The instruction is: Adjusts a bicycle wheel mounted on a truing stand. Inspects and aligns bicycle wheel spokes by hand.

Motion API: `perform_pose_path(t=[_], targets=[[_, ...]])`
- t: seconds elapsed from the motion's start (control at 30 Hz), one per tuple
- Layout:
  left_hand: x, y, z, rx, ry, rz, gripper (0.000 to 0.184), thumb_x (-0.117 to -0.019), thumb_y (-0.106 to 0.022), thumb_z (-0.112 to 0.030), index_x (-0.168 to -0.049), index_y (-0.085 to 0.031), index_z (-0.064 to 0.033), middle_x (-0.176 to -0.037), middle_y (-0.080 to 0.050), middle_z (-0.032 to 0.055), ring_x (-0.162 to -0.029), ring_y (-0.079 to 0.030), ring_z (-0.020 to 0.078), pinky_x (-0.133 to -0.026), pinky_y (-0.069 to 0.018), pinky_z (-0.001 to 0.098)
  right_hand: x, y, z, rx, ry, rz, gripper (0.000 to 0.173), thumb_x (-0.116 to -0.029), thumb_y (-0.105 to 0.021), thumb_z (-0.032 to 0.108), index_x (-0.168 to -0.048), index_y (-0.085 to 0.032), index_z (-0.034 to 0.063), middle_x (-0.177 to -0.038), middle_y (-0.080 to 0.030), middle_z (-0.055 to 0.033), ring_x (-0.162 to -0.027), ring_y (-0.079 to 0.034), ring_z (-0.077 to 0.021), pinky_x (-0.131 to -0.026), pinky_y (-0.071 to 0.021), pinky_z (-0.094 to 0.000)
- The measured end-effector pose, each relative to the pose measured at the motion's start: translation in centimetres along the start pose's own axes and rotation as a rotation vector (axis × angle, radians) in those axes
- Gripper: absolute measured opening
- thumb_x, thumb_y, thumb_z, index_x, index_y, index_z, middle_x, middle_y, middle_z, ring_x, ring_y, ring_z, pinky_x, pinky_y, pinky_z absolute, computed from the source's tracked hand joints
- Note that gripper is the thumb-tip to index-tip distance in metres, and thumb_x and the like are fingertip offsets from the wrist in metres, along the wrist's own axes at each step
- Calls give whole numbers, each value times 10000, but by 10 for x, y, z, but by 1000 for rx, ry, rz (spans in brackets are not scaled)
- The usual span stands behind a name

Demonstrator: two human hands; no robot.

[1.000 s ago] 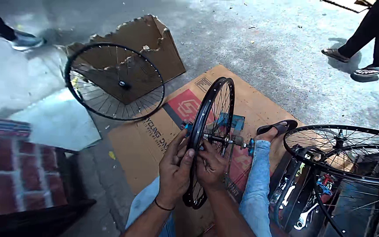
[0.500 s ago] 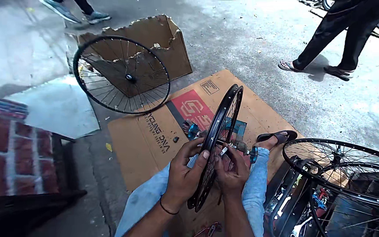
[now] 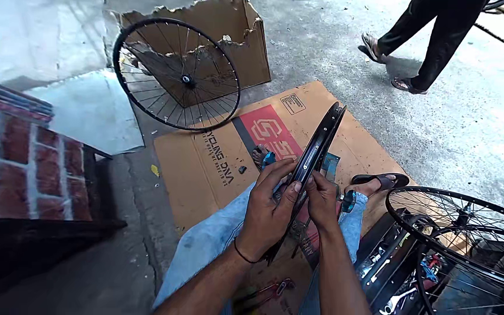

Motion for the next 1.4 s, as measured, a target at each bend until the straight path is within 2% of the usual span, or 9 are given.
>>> perform_pose_path(t=[0.07,0.17,0.27,0.37,0.47,0.63,0.83,1.17,1.4], targets=[[6,1,0,42,-12,5,356,-1039,-564,-225,-1340,-631,-45,-1420,-587,74,-1290,-581,183,-1073,-519,363,-2,-2,8,-86,79,15,322,-1097,-488,306,-1244,-699,114,-1063,-699,69,-912,-628,54,-817,-537,-148],[10,5,4,100,-54,-56,408,-1000,-639,-162,-1368,-570,3,-1351,-632,98,-1260,-607,217,-1084,-517,402,-15,-7,8,-218,161,48,331,-1116,-423,245,-1241,-631,20,-1141,-693,-30,-1065,-653,-71,-961,-551,-288],[20,6,2,78,-55,-72,515,-990,-665,-129,-1450,-471,-5,-1295,-652,67,-1205,-635,190,-1045,-538,372,-20,-17,8,-270,156,4,242,-1119,-397,231,-1118,-585,79,-976,-651,25,-933,-646,-35,-865,-564,-257],[20,7,3,84,-88,-106,489,-972,-676,-101,-1401,-496,50,-1242,-667,86,-1155,-654,172,-1016,-552,357,-19,-18,8,-328,163,23,261,-1107,-442,217,-1115,-654,67,-998,-697,44,-955,-660,-11,-884,-563,-246],[18,4,0,112,-93,-80,473,-972,-668,-72,-1391,-495,64,-1262,-681,95,-1192,-653,198,-1038,-551,379,-16,-8,9,-385,173,127,332,-952,-701,84,-1252,-612,-29,-1130,-710,-51,-1024,-684,-96,-940,-582,-313],[15,1,-4,163,-66,-63,621,-954,-679,-20,-1478,-356,60,-1370,-646,137,-1259,-637,249,-1053,-555,387,-16,-1,24,-108,318,-231,217,-732,-743,-119,-892,-663,4,-868,-746,-65,-766,-720,-92,-692,-625,-261],[-4,4,5,197,-83,-24,706,-961,-654,-51,-1527,-263,105,-1350,-638,188,-1254,-626,278,-1072,-535,409,-15,-3,19,-219,187,-13,113,-1037,-558,69,-1087,-631,-1,-1027,-704,-24,-881,-664,-31,-806,-580,-234],[-19,-8,13,352,-105,414,711,-1031,-442,-78,-1608,-47,50,-1443,-536,213,-1258,-615,232,-1035,-554,354,10,-18,29,-63,264,-373,108,-882,-707,-48,-971,-740,-101,-1129,-726,-260,-1090,-728,-267,-933,-616,-355],[-18,-5,10,181,-153,307,657,-1034,-456,-124,-1588,-157,61,-1435,-544,189,-1309,-572,227,-1100,-505,376,-5,-8,35,197,337,-173,127,-875,-723,23,-963,-769,-56,-1118,-738,-226,-1021,-745,-233,-839,-641,-341]])
Point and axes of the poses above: each hand's wrist, its own x-axis away from the middle knuckle, its own y-axis out of the back of the hand, z = x × y, the point moved 6 cm from there along -x, towards the middle knuckle
